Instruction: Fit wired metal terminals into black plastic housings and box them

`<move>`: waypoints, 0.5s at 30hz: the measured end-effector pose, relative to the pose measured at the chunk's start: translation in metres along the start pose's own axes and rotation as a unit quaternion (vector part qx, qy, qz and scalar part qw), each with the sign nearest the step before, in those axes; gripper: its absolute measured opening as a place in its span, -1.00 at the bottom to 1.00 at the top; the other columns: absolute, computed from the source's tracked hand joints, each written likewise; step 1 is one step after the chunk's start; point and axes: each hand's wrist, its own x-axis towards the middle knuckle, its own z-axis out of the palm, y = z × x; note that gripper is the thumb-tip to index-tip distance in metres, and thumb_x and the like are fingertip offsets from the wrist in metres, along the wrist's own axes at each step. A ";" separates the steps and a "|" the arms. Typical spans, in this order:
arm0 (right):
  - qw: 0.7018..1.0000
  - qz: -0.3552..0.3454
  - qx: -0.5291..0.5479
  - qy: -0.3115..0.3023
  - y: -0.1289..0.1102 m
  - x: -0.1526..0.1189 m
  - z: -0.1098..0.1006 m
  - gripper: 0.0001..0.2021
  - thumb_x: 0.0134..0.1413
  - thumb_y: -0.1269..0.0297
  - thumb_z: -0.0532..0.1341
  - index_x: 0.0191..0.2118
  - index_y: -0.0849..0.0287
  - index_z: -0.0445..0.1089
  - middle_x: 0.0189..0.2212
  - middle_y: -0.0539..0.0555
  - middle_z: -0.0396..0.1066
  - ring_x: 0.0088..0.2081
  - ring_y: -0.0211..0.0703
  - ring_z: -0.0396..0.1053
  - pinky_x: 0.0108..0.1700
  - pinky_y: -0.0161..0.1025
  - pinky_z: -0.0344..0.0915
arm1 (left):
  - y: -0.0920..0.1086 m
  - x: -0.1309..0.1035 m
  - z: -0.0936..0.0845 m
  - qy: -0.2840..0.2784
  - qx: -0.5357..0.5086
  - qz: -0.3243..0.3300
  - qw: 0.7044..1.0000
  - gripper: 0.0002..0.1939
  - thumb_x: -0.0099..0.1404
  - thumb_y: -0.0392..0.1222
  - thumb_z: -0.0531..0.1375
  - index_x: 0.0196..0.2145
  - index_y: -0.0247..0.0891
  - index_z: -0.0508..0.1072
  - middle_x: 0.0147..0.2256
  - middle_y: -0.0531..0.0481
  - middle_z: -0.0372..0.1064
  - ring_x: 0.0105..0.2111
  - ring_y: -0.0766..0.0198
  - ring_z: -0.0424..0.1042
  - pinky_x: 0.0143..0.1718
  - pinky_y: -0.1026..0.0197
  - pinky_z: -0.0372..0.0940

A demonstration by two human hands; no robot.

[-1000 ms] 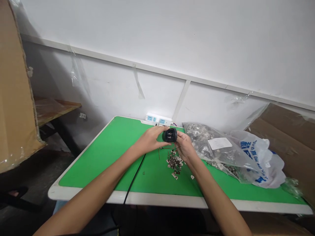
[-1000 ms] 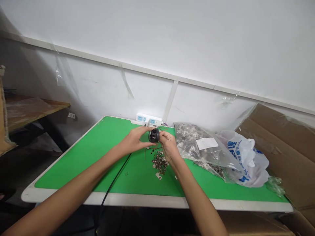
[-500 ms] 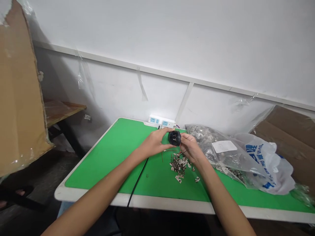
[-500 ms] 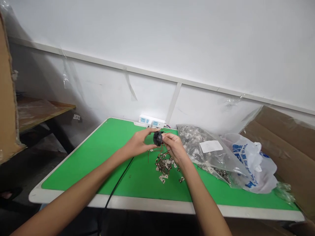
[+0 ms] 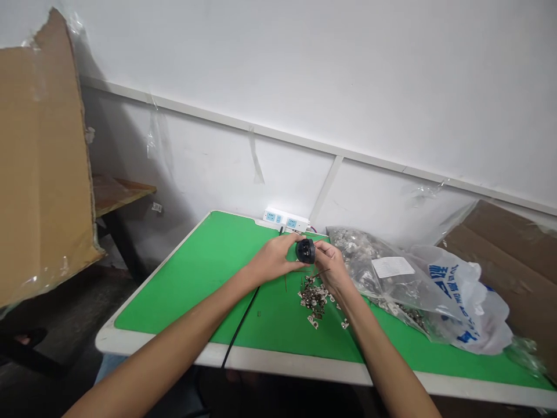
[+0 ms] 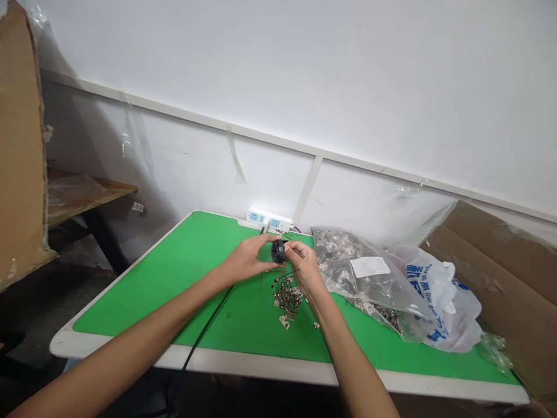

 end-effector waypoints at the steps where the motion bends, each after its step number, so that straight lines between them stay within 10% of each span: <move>1: 1.000 0.002 0.011 0.002 0.000 -0.001 0.002 -0.62 -0.22 -0.04 0.60 -0.45 0.11 0.55 -0.43 -0.01 0.48 -0.39 -0.17 0.32 -0.28 -0.22 0.26 | 0.000 0.000 0.000 0.000 0.000 0.000 1.000 -0.46 0.28 0.02 0.42 0.14 -0.11 0.42 0.05 -0.16 0.57 0.03 -0.06 0.58 -0.01 -0.13 0.51; 15: 0.997 -0.004 0.057 0.046 0.006 -0.012 0.018 -0.67 -0.14 0.00 0.56 -0.42 0.11 0.54 -0.39 0.00 0.49 -0.34 -0.15 0.33 -0.23 -0.22 0.29 | -0.006 -0.002 -0.002 0.016 0.035 0.050 0.998 -0.47 0.33 -0.04 0.37 0.20 -0.14 0.40 0.10 -0.20 0.54 0.11 -0.04 0.55 0.12 -0.16 0.48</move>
